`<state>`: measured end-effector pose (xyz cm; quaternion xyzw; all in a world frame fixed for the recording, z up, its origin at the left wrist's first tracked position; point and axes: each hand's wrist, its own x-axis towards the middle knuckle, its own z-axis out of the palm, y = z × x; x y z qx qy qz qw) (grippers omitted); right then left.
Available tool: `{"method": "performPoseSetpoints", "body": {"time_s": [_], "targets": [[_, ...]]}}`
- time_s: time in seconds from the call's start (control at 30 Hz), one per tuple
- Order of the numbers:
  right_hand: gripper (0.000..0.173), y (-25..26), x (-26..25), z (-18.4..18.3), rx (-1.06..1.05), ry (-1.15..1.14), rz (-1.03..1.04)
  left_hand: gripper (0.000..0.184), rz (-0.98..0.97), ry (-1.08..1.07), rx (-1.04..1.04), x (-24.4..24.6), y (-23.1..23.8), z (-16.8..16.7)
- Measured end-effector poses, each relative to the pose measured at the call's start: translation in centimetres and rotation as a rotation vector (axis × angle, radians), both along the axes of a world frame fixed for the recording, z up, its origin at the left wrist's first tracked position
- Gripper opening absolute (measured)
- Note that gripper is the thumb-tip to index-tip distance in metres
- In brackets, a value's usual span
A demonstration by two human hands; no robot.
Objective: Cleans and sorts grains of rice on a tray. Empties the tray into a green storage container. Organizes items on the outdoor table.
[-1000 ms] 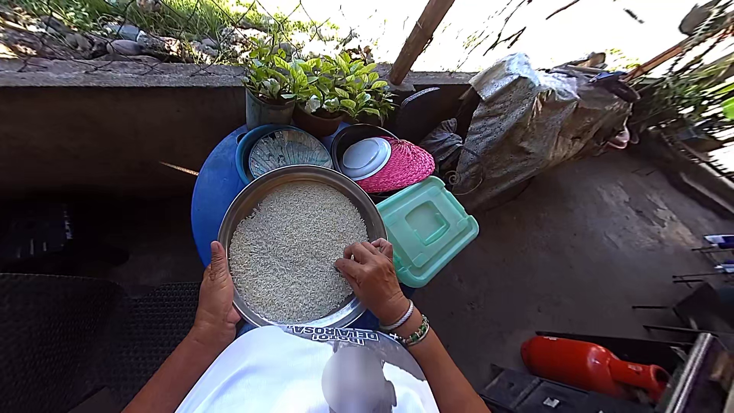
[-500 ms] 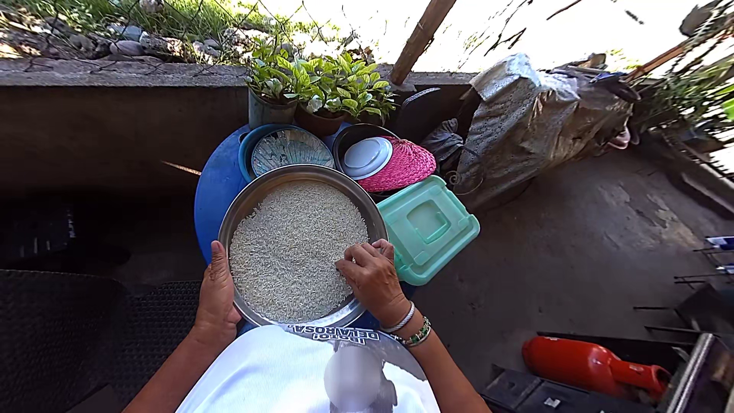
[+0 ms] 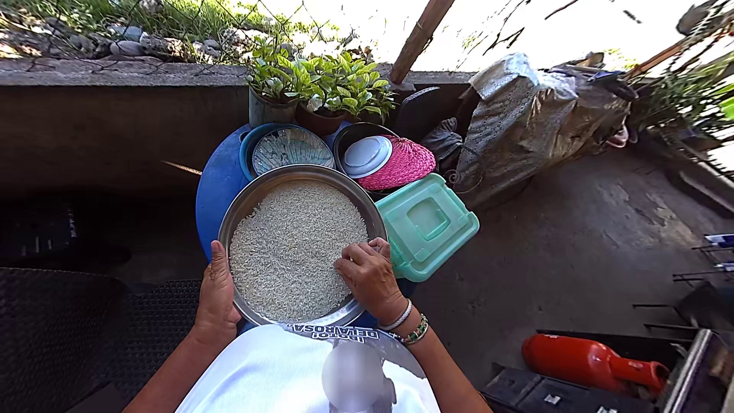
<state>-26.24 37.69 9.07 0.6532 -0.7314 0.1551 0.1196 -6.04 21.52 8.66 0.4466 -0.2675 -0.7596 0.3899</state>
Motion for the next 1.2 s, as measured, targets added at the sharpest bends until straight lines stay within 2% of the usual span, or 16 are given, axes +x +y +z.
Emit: {"method": "performPoseSetpoints", "body": {"time_s": [0.4, 0.7, 1.2], "targets": [[0.013, 0.4, 0.5, -0.5, 0.021, 0.125, 0.034, 0.052, -0.036, 0.0, -0.003, 0.5, 0.3, -0.4], [0.015, 1.3, 0.2, -0.4, 0.002, -0.075, -0.012, 0.053, -0.018, 0.007, 0.007, 0.7, 0.6, -0.4], [0.012, 1.4, 0.3, -0.5, 0.021, -0.043, 0.023, 0.052, -0.008, 0.016, 0.014, 0.8, 0.5, -0.5]]}}
